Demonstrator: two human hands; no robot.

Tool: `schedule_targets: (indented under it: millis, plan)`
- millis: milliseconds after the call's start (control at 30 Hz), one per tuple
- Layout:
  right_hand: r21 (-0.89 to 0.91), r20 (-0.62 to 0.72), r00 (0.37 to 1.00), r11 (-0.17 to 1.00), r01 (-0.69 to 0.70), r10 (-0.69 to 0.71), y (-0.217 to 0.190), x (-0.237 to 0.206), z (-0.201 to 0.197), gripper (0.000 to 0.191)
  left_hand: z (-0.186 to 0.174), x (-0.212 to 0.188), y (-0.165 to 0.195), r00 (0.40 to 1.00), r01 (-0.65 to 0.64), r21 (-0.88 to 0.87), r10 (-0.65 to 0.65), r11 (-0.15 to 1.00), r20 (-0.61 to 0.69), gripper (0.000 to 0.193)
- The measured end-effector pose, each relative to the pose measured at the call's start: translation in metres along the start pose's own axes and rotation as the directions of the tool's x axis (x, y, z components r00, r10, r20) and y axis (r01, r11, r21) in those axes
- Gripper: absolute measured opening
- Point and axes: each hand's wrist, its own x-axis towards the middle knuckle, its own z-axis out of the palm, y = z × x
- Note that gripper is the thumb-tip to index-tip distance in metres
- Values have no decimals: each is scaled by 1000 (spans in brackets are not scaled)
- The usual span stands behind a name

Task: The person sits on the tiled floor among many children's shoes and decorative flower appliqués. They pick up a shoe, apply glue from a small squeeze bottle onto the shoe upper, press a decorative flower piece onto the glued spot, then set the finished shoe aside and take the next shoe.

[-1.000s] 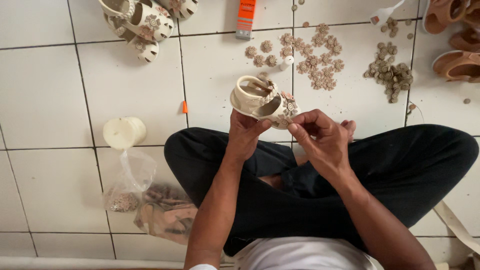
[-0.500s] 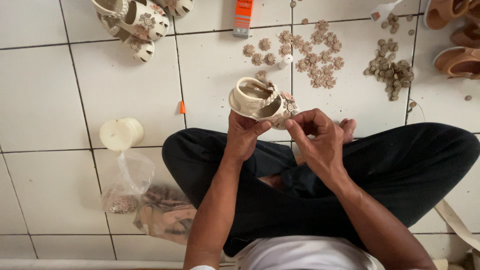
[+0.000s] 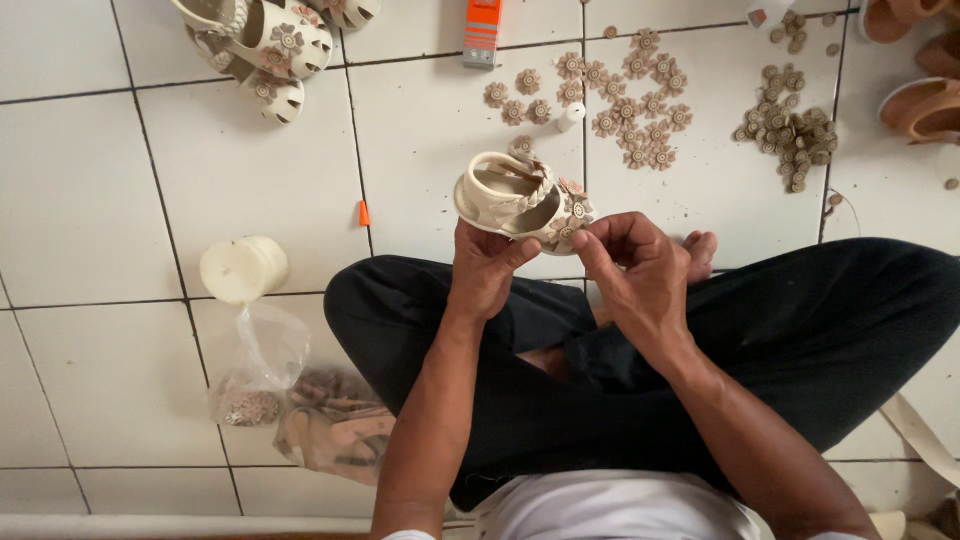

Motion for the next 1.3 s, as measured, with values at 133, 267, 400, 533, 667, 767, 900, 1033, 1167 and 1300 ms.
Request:
schedule_targets:
  millis: [133, 267, 400, 533, 667, 767, 900, 1033, 1167, 1300]
  plan:
    - [-21, -1, 1000, 1000, 19, -19, -1, 1, 0, 21, -1, 1, 0, 1000, 6, 7, -6, 1000, -13, 72]
    - [-3, 4, 1000, 1000, -6, 6, -2, 2, 1, 19, -1, 1, 0, 1000, 12, 8, -12, 1000, -13, 73]
    - [-42, -24, 1000, 999, -11, 10, 1, 2, 3, 18, -1, 0, 0, 1000, 13, 16, -13, 1000, -9, 73]
    - [-134, -70, 998, 991, 0, -9, 5, 1, 7, 21, -2, -1, 0, 1000, 29, 38, -29, 999, -11, 72]
    - [-156, -59, 998, 988, -11, 2, 2, -3, 2, 24, -3, 1, -2, 999, 38, 57, -39, 998, 1, 74]
    - [-212, 4, 997, 974, 74, -74, -10, 1, -25, 24, -4, 3, -3, 993, -45, 161, 26, 986, 118, 72]
    - [-242, 146, 956, 927, 285, -256, -30, 11, -44, 32, 0, 4, -5, 987, 156, 2, -156, 988, 38, 66]
    - [-211, 416, 898, 946, 247, -142, -46, 29, -32, 42, 7, 2, -4, 979, 198, 15, -198, 980, 46, 65]
    - [-384, 431, 891, 923, 39, 142, -60, 39, -20, 46, 6, 3, -1, 983, 172, 197, -180, 965, 24, 66]
    - [-445, 501, 751, 872, -203, 430, -68, 49, -18, 40, 1, 8, -8, 985, 122, 388, -159, 914, 66, 66]
